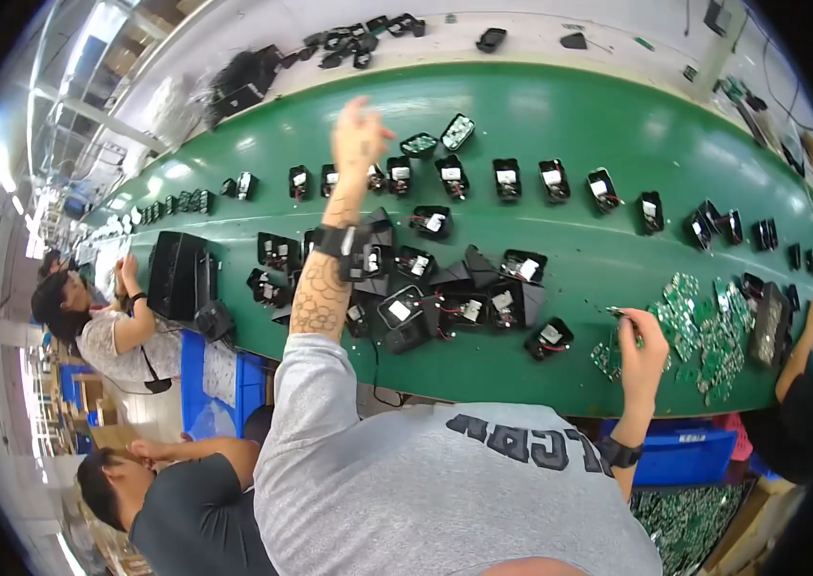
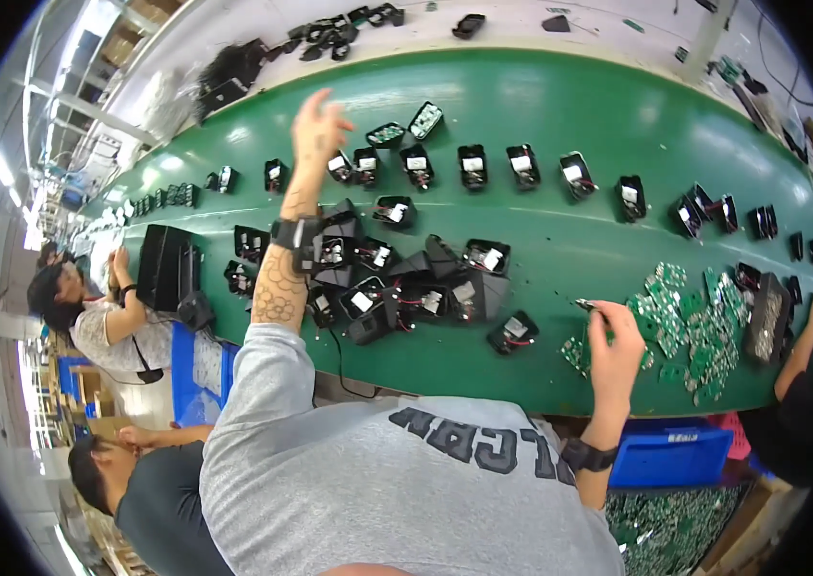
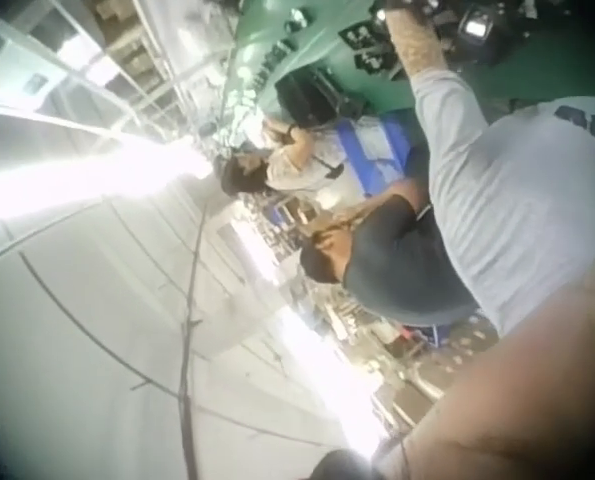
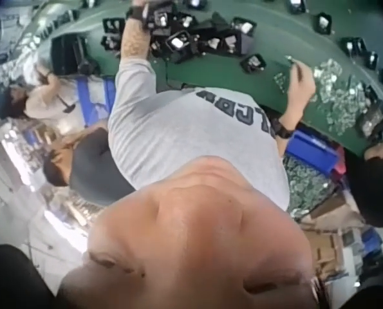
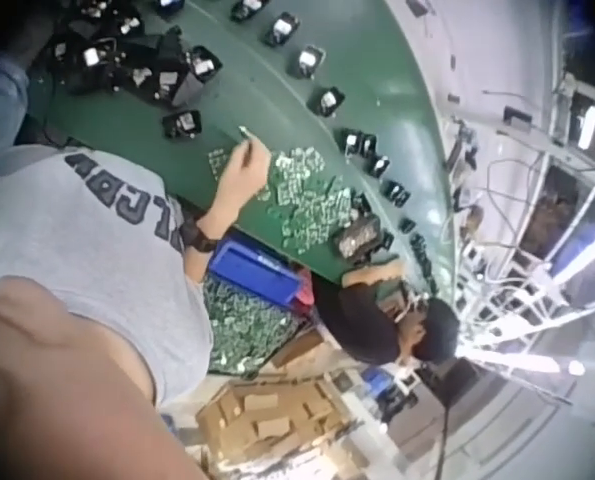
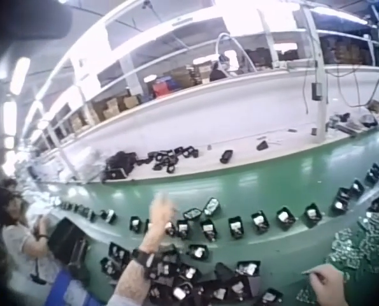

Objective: The person picks up a black plastic housing and a green circuit board, fits the board into the housing, and presses it into place. After assembling the unit, the person places it onto the green conveyor belt and reaches for more components.

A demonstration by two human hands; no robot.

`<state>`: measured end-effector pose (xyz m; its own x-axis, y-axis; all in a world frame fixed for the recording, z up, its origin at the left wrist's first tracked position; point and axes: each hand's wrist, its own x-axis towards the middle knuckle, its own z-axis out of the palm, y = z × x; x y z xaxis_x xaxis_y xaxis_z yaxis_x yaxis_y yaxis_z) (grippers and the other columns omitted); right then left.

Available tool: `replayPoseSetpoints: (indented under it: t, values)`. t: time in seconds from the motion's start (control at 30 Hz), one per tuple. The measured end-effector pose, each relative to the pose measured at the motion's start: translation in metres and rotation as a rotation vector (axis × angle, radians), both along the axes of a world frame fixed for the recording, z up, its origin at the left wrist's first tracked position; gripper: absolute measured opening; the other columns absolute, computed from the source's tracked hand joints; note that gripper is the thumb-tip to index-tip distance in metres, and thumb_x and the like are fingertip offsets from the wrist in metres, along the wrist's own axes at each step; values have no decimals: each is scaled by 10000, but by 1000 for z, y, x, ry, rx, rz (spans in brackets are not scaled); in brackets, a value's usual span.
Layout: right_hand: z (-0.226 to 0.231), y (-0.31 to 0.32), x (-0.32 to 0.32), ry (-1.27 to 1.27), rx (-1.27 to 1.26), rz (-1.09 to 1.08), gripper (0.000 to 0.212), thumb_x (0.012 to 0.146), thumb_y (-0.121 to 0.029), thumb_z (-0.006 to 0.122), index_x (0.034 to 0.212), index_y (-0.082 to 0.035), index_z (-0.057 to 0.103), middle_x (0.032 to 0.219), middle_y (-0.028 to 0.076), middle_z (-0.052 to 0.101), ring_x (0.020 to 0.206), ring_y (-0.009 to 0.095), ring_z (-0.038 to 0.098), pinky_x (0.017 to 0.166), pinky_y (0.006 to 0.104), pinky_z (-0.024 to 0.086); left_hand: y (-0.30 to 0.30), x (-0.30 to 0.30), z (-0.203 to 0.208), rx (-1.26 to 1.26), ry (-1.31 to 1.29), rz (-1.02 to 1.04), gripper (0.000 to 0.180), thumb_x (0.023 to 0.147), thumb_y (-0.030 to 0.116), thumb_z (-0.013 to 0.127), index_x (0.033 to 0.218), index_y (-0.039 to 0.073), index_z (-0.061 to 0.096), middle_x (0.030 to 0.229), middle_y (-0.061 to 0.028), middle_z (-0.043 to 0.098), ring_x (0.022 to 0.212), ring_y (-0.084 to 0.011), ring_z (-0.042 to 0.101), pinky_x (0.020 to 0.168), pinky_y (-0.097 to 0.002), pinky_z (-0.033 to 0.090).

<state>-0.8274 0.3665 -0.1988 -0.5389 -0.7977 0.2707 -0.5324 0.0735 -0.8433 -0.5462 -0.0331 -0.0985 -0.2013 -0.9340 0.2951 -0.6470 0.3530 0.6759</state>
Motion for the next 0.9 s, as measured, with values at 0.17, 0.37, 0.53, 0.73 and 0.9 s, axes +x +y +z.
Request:
replayPoseSetpoints:
  t: [0.17,0.37,0.53,0.73,0.9]
  values:
    - [17,-6,-4,-362,-85,-19,146,885,-17,617,1022,17,652,892,24,571,723,71,563,575,201,450,-63,203,-25,-373,-414,617,499,857,314,566,1207,-41,537,1011,-246,662,871,-383,658,795,-429,509]
    - [1,-31,0,-422,-249,93,166,849,41,637,1014,33,653,937,21,583,744,70,555,634,196,467,-65,218,-46,466,92,224,713,786,202,769,1397,70,426,1102,-145,617,944,-226,634,670,-371,595]
    - [25,-29,7,-307,-201,223,183,854,46,623,1034,44,651,959,42,616,790,94,589,699,214,486,-33,224,-24,442,353,141,477,823,1,634,1264,63,461,940,-129,618,840,-214,638,673,-364,599]
    - [14,-16,6,-595,-169,122,173,844,37,630,1015,38,657,860,65,668,743,136,637,689,247,518,86,115,25,453,669,-91,437,911,48,497,1319,121,362,1126,-176,638,956,-277,672,745,-349,558]
    - [57,-54,44,-448,-307,531,175,741,111,651,908,65,673,866,127,673,768,183,645,692,278,530,204,-4,44,501,676,-314,430,906,58,536,1320,119,441,1050,-147,648,890,-278,690,673,-326,583]
